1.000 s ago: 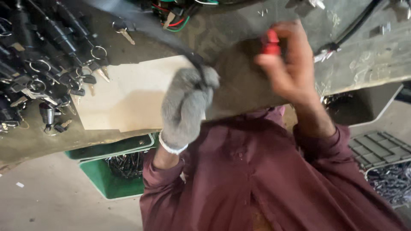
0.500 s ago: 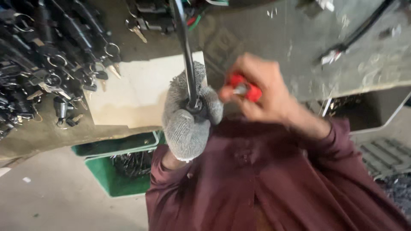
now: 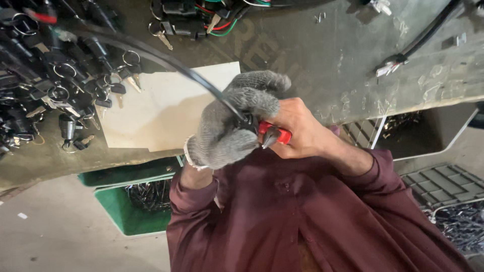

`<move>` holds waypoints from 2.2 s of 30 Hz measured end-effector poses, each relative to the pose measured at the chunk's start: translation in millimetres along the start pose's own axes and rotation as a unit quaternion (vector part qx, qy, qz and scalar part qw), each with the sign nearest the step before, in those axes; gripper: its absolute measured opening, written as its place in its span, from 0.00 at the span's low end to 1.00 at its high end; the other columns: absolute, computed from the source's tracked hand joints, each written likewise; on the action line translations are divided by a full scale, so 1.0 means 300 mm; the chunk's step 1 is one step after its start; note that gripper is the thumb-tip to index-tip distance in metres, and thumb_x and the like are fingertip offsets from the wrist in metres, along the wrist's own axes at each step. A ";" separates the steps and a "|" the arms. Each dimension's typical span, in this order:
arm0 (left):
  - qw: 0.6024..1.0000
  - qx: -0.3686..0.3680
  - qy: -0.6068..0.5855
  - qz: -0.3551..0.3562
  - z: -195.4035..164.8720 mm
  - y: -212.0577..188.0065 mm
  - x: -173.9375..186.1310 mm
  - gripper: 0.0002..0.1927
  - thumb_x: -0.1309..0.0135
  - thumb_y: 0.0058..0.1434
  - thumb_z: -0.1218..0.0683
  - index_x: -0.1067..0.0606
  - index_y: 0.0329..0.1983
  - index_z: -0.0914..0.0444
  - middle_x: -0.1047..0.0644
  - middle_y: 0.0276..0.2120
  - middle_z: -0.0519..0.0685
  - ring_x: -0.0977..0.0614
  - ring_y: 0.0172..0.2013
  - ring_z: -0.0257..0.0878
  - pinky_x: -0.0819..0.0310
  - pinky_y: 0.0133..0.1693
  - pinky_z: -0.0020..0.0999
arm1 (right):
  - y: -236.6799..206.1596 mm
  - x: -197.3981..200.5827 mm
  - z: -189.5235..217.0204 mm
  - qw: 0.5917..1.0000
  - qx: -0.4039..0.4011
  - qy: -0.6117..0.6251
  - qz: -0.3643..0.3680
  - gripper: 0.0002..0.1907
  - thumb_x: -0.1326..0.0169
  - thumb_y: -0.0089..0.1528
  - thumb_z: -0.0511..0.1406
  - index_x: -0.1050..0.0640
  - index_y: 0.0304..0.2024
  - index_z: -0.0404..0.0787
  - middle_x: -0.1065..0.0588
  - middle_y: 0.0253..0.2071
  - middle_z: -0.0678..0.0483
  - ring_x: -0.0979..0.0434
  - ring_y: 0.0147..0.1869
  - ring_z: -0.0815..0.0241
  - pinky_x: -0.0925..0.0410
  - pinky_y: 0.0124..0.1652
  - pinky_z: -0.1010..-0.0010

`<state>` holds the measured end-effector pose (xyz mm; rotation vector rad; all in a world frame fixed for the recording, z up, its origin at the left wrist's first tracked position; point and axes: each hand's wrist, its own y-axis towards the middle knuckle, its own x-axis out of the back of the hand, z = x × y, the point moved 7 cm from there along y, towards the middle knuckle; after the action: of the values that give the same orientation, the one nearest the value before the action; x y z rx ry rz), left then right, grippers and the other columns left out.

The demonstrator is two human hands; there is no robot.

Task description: The person repeatedly picks up black wire harnesses, positions a metal connector over the exposed ends, and uses red-handled pliers to crimp the connector onto the wires. They then place the finished harness aside and repeat the process with additional harnesses.

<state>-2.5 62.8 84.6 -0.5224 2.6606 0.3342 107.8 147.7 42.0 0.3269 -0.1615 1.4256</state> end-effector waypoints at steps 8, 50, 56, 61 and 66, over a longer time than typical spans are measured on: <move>0.993 -0.024 -0.072 -0.087 -0.043 -0.085 0.045 0.23 0.38 0.69 0.49 0.30 0.61 0.64 0.25 0.54 0.49 0.23 0.55 0.37 0.28 0.60 0.31 | 0.007 -0.027 0.027 0.976 0.028 0.174 0.129 0.04 0.41 0.62 0.31 0.24 0.37 0.38 0.21 0.37 0.49 0.19 0.40 0.47 0.29 0.42 0.60; 0.865 0.076 0.483 -0.113 -0.001 -0.140 -0.009 0.39 0.39 0.72 0.48 0.45 0.76 0.66 0.30 0.66 0.59 0.22 0.63 0.50 0.25 0.62 0.37 | 0.102 0.134 0.000 0.946 -0.004 -0.320 -0.042 0.17 0.33 0.62 0.42 0.27 0.41 0.43 0.28 0.41 0.56 0.25 0.46 0.54 0.33 0.36 0.62; 0.799 0.089 0.578 -0.143 0.080 -0.191 -0.004 0.42 0.37 0.66 0.47 0.43 0.74 0.70 0.28 0.64 0.63 0.24 0.64 0.58 0.27 0.63 0.45 | 0.094 0.129 0.032 0.944 0.009 -0.323 -0.070 0.18 0.33 0.55 0.40 0.27 0.39 0.42 0.27 0.38 0.55 0.25 0.42 0.53 0.34 0.33 0.64; 0.830 0.077 0.518 -0.191 0.110 -0.214 -0.006 0.34 0.41 0.77 0.51 0.42 0.77 0.67 0.19 0.57 0.49 0.16 0.50 0.44 0.20 0.54 0.38 | 0.068 0.118 -0.003 0.923 -0.039 -0.377 -0.072 0.18 0.31 0.56 0.41 0.28 0.35 0.43 0.29 0.33 0.56 0.24 0.39 0.55 0.34 0.32 0.64; 0.619 0.015 0.771 -0.146 0.086 -0.170 -0.069 0.33 0.37 0.67 0.51 0.37 0.71 0.64 0.24 0.58 0.56 0.19 0.48 0.53 0.24 0.48 0.47 | -0.002 0.108 -0.037 0.917 -0.104 -0.378 -0.075 0.19 0.34 0.48 0.37 0.28 0.36 0.42 0.28 0.33 0.54 0.24 0.37 0.52 0.35 0.30 0.62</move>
<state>44.6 30.9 62.8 -1.8778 3.9320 -0.6224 112.3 181.5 41.3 0.6884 -0.8960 1.0541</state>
